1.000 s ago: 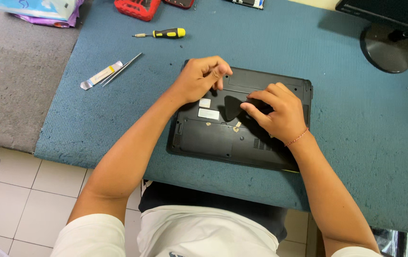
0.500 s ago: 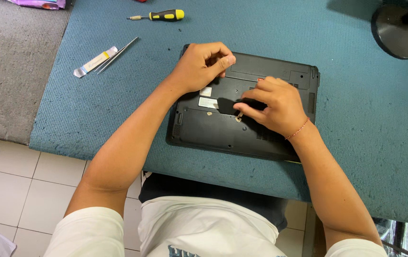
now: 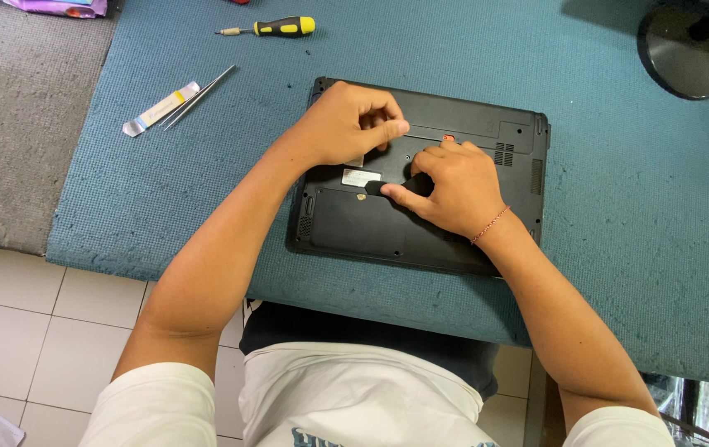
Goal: The person uses a screwdriver to remove screws from the bottom cover of a laptop. They then use a prying tool to detach the cover, exposing the internal components. The person continues to remove additional screws from the exposed chassis.
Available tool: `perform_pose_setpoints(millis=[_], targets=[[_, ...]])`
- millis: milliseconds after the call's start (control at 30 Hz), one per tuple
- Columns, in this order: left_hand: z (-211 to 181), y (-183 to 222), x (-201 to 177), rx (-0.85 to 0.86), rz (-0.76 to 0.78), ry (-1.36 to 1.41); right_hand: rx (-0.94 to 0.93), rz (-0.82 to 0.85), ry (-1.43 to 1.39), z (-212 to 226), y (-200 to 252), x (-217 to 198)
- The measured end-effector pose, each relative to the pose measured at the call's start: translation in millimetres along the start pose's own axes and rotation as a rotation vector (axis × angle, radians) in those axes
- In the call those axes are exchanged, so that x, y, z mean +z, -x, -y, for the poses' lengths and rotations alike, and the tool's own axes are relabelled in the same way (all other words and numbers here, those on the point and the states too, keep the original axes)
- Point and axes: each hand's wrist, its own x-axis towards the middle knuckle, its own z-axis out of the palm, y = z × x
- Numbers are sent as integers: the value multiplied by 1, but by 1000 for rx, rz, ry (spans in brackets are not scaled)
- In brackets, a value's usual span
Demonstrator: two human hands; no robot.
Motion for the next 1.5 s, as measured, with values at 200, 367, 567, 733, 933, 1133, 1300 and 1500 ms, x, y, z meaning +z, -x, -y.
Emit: perform_pose_setpoints(millis=[200,367,567,733,933,1133,1300,1500], targets=[[-10,15,-17,-137,287,-42,131,62,-113,3,-3,-7],[-22,19,-28,-228,457,-88,132,38,-131,8,0,-7],[-25,25,-43,-330,458,-35,116,-37,-163,16,4,5],[-14,22,-45,-371,476,4,109,-41,-186,28,4,8],[-3,20,-52,-356,477,22,75,-107,-178,38,2,15],[-9,24,-57,-389,475,-61,55,-70,-189,45,-8,15],[-6,25,-60,-416,443,-127,25,-83,-220,52,-16,8],[-29,20,-57,-556,493,-351,38,-16,-217,54,-19,8]])
